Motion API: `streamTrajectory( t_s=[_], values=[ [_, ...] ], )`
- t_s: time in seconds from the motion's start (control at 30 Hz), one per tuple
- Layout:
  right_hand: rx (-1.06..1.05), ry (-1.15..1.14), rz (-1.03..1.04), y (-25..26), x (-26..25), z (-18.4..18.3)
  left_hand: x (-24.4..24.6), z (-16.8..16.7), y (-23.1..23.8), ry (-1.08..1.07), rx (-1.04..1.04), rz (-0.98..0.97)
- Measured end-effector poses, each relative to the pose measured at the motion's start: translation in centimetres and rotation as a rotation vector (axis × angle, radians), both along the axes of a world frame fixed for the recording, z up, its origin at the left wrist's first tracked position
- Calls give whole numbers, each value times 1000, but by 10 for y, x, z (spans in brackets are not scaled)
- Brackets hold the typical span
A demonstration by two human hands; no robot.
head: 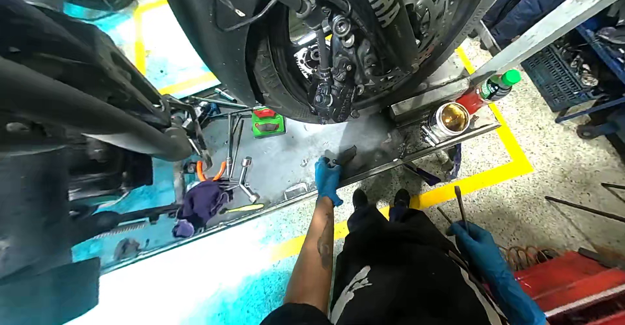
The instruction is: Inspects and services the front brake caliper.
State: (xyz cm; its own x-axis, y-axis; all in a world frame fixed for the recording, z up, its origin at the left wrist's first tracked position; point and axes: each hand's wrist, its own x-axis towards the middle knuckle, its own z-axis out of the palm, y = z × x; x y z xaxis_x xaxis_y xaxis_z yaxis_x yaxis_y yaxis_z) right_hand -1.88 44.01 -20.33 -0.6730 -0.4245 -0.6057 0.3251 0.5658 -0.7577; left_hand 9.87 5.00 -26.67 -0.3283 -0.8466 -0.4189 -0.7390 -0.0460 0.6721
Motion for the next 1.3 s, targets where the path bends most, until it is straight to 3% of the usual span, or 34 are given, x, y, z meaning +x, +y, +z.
streamTrajectory(
  t_s=[0.1,0.2,0.27,0.33,0.4,0.53,0.67,0.77,0.87,0.97,1.13,1.23,1.3],
  values=[
    [-8,12,141,-28,-9,-6,13,21,16,-12,54,-42],
    [-22,15,356,-77,-13,-9,22,52,80,183,452,-162],
    [-57,57,535,-112,-7,-14,22,59,114,363,716,-91],
    [-27,69,725,-146,2,-11,23,67,126,492,773,55],
    [22,70,876,-168,13,-8,37,72,120,521,692,121],
    [155,65,1052,-183,28,-7,86,70,69,324,397,0],
    [248,-34,874,-164,26,-13,122,42,-14,-180,28,-58],
    [275,-112,624,-149,23,-11,136,16,-65,-382,-183,-141],
    [328,-125,414,-138,23,4,129,-6,-75,-401,-248,-191],
    [312,-126,302,-133,33,8,90,-3,-51,-283,-193,-301],
    [261,-68,501,-137,39,-8,46,-27,-19,-238,-101,-454],
    [266,-24,661,-146,33,-10,73,-17,-32,-243,-123,-473],
    [272,-19,702,-151,27,-10,118,1,-55,-240,-153,-320]
  ],
)
